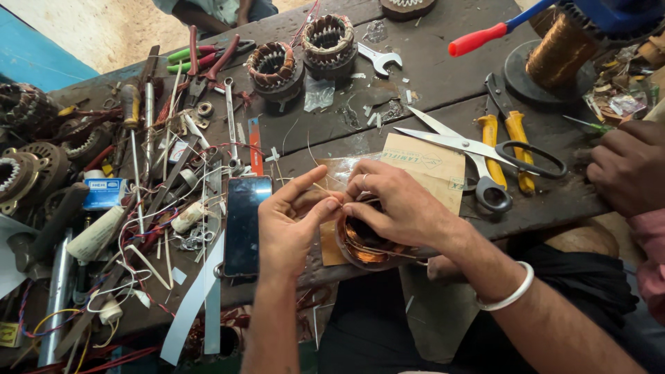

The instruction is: The person winds copper wire around a motor stator core, using a wooden stick to separate layers and scissors to trim the wire. They repeatedly insert the stick, wind the wire, and cut the excess to build up the coil.

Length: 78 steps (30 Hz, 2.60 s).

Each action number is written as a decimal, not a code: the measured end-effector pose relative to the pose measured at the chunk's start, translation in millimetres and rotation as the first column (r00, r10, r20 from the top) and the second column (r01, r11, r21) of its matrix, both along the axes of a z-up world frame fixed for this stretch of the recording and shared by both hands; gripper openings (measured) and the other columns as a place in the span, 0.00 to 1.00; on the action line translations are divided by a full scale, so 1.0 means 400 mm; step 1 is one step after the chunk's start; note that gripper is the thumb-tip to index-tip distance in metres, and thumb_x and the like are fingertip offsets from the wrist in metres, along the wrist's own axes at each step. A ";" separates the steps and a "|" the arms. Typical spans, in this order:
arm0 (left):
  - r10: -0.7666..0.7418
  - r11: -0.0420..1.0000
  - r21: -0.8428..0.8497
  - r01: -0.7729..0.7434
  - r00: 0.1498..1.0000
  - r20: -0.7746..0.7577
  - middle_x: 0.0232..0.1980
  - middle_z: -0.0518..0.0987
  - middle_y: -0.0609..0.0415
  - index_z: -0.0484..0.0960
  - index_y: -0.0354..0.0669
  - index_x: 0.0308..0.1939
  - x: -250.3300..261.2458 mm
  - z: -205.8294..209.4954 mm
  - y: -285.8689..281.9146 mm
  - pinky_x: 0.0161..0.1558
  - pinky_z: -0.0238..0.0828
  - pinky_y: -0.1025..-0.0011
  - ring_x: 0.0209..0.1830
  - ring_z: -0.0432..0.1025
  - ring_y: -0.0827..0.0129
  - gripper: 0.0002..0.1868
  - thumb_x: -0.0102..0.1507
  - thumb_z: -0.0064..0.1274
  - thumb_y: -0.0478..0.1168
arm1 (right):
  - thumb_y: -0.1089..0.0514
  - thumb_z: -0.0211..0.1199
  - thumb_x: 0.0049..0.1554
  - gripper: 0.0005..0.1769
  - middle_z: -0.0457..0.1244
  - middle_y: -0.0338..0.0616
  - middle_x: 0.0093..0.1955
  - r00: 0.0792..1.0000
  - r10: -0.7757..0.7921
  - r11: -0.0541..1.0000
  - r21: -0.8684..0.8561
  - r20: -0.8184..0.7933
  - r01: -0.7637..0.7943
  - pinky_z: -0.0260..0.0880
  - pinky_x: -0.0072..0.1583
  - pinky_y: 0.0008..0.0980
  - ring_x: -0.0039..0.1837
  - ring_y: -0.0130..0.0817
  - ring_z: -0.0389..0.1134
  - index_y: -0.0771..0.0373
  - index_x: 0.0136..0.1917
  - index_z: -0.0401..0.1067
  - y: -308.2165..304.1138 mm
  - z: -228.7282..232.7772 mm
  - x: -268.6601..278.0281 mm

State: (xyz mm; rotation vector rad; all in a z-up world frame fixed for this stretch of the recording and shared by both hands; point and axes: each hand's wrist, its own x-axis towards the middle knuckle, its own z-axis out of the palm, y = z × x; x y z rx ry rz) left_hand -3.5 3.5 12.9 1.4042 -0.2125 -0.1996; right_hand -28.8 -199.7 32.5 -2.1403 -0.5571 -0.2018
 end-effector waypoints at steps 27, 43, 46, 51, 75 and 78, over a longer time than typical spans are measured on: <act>0.033 0.916 0.347 -0.203 0.899 0.438 0.44 0.88 0.50 0.83 0.39 0.57 -0.070 0.037 -0.041 0.50 0.81 0.74 0.46 0.84 0.71 0.20 0.61 0.61 0.27 | 0.61 0.70 0.52 0.11 0.67 0.45 0.52 0.962 -0.270 0.955 0.139 0.051 0.261 0.71 0.57 0.36 0.56 0.39 0.71 0.60 0.50 0.78 -0.025 -0.012 -0.051; 0.039 0.906 0.333 -0.260 0.837 0.545 0.45 0.87 0.50 0.86 0.38 0.51 -0.074 0.048 -0.039 0.50 0.81 0.73 0.45 0.84 0.70 0.14 0.61 0.63 0.29 | 0.61 0.72 0.53 0.12 0.67 0.40 0.54 0.949 -0.315 0.913 0.280 0.028 0.295 0.72 0.58 0.32 0.58 0.32 0.70 0.60 0.52 0.77 -0.058 -0.007 -0.085; 0.041 0.891 0.358 -0.277 0.837 0.545 0.44 0.87 0.50 0.86 0.38 0.52 -0.073 0.046 -0.046 0.48 0.80 0.74 0.44 0.84 0.70 0.15 0.61 0.64 0.29 | 0.61 0.72 0.53 0.12 0.68 0.40 0.54 0.949 -0.314 0.913 0.282 0.030 0.294 0.72 0.58 0.33 0.58 0.31 0.71 0.60 0.52 0.78 -0.063 -0.011 -0.087; 0.009 0.849 0.421 -0.319 0.806 0.592 0.43 0.87 0.49 0.85 0.39 0.54 -0.082 0.052 -0.050 0.45 0.79 0.72 0.44 0.83 0.69 0.19 0.59 0.63 0.29 | 0.59 0.72 0.54 0.12 0.67 0.41 0.54 0.946 -0.321 0.909 0.290 0.033 0.298 0.73 0.58 0.32 0.58 0.31 0.71 0.61 0.51 0.78 -0.066 -0.017 -0.090; -0.060 0.831 0.493 -0.258 0.840 0.540 0.41 0.86 0.52 0.87 0.41 0.41 -0.059 0.111 -0.035 0.34 0.77 0.71 0.39 0.83 0.66 0.07 0.59 0.62 0.33 | 0.61 0.71 0.52 0.10 0.67 0.47 0.52 0.983 -0.095 0.994 0.072 0.159 0.085 0.69 0.62 0.40 0.59 0.45 0.69 0.62 0.48 0.77 -0.011 -0.005 -0.035; -0.123 0.835 0.480 -0.269 0.759 0.639 0.41 0.85 0.51 0.87 0.40 0.40 -0.057 0.120 -0.032 0.42 0.76 0.68 0.41 0.82 0.63 0.06 0.59 0.62 0.32 | 0.62 0.70 0.51 0.08 0.67 0.46 0.50 0.988 -0.095 0.995 0.040 0.123 0.091 0.70 0.59 0.40 0.58 0.44 0.69 0.63 0.45 0.76 -0.005 -0.001 -0.023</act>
